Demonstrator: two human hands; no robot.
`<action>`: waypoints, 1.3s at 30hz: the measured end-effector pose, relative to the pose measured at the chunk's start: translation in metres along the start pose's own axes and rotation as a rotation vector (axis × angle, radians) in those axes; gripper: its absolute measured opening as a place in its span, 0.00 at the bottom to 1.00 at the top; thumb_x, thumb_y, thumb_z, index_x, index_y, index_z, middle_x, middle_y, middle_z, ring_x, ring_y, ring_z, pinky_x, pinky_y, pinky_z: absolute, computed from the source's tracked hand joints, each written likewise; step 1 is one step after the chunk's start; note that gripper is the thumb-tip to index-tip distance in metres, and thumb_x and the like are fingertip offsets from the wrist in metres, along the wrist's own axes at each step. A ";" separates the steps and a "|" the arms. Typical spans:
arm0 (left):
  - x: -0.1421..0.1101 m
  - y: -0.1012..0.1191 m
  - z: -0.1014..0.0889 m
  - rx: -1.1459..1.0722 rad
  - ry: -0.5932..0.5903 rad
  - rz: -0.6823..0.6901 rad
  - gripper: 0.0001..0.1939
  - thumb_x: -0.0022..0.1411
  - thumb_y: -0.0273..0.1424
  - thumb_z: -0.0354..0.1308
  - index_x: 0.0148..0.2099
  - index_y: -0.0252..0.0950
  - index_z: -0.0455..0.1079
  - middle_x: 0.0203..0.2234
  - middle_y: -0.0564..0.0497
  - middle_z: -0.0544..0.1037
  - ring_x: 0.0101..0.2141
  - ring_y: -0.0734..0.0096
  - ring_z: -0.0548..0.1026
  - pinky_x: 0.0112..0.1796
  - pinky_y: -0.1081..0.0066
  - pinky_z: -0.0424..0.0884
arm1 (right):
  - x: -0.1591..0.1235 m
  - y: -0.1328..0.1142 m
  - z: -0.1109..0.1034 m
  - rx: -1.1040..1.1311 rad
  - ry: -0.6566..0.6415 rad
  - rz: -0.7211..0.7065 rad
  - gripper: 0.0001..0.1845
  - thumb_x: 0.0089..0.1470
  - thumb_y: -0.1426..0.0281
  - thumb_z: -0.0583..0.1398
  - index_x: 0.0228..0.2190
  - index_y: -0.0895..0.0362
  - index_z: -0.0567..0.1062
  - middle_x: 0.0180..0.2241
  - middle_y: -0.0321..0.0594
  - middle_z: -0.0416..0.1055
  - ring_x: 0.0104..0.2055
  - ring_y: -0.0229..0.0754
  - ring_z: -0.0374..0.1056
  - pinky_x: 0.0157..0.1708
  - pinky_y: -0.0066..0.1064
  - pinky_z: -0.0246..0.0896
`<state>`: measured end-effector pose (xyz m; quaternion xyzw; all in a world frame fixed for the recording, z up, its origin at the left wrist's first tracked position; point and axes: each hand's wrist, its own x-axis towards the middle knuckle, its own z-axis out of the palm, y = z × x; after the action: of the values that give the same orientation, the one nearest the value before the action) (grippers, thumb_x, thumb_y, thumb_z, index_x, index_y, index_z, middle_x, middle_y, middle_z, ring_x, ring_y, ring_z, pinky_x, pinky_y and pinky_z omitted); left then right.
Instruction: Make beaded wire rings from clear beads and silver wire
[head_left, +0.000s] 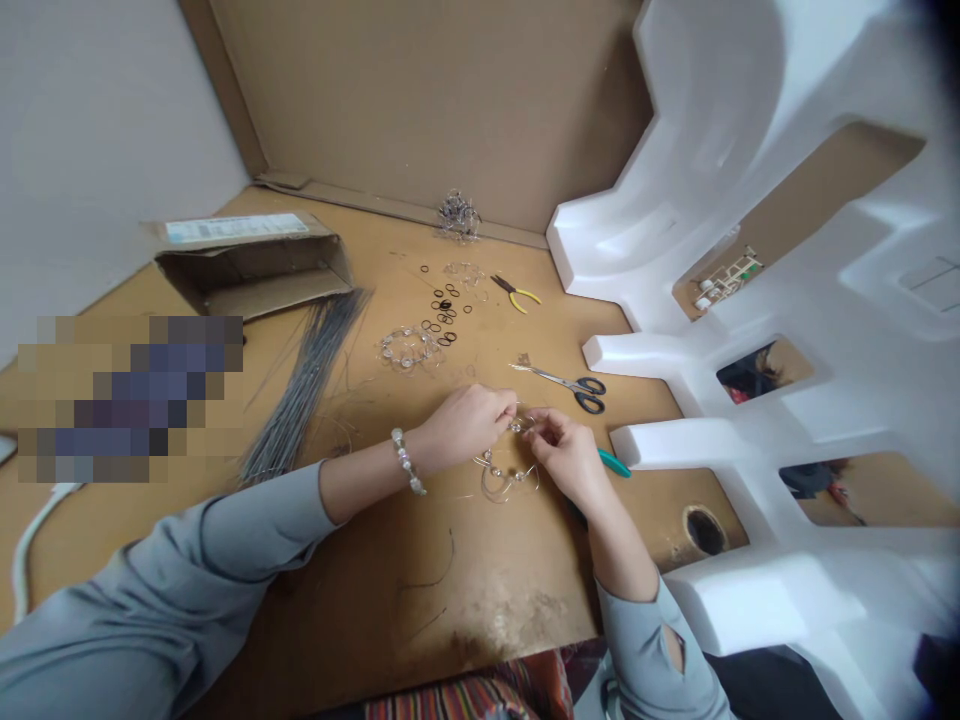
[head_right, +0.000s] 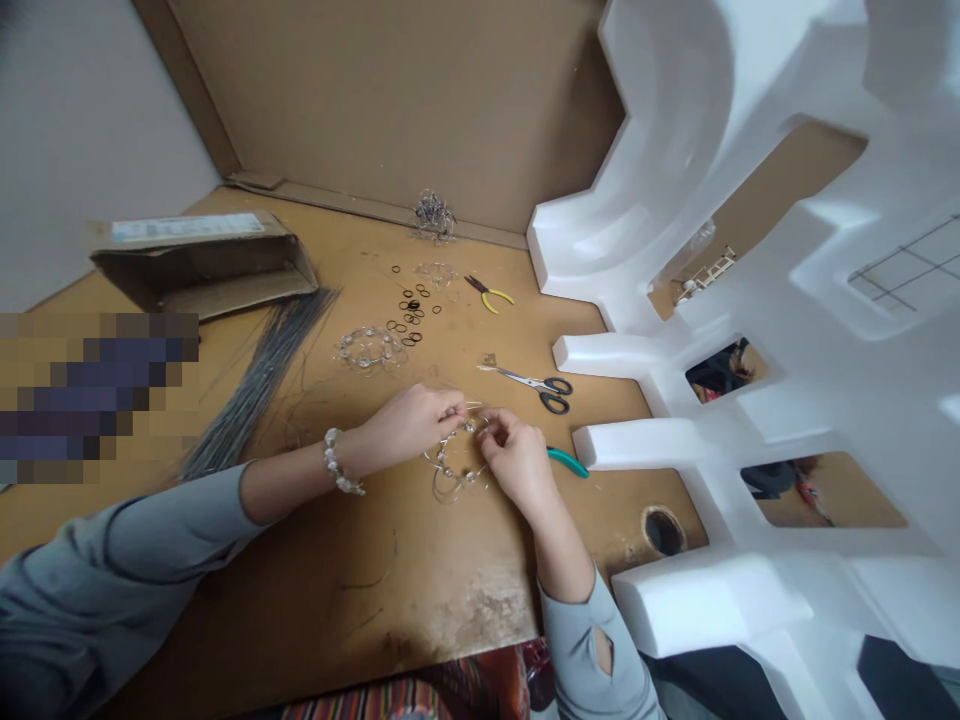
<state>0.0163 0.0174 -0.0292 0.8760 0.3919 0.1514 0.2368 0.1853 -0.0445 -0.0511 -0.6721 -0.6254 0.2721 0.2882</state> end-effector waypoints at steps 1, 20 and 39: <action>0.001 -0.001 0.000 -0.007 -0.003 -0.008 0.09 0.59 0.27 0.48 0.29 0.35 0.68 0.21 0.52 0.72 0.21 0.75 0.64 0.24 0.74 0.51 | 0.000 0.000 0.001 -0.004 0.003 0.001 0.16 0.46 0.71 0.54 0.39 0.56 0.73 0.25 0.35 0.72 0.25 0.36 0.66 0.29 0.27 0.59; 0.004 -0.006 -0.001 -0.167 0.025 -0.105 0.05 0.51 0.24 0.51 0.29 0.36 0.68 0.22 0.54 0.74 0.24 0.75 0.68 0.24 0.76 0.55 | -0.010 -0.021 0.013 -0.217 0.106 -0.002 0.18 0.47 0.74 0.52 0.40 0.55 0.73 0.26 0.35 0.74 0.26 0.37 0.68 0.31 0.26 0.60; 0.019 -0.029 -0.007 -0.696 -0.289 -0.198 0.04 0.48 0.23 0.53 0.29 0.34 0.64 0.16 0.56 0.71 0.17 0.76 0.69 0.22 0.77 0.65 | -0.016 -0.025 0.018 -0.374 0.104 -0.138 0.20 0.50 0.74 0.51 0.45 0.56 0.71 0.31 0.40 0.75 0.28 0.38 0.70 0.32 0.27 0.61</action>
<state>0.0078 0.0505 -0.0372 0.7135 0.3624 0.1269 0.5861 0.1544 -0.0580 -0.0449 -0.6828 -0.6937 0.0958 0.2084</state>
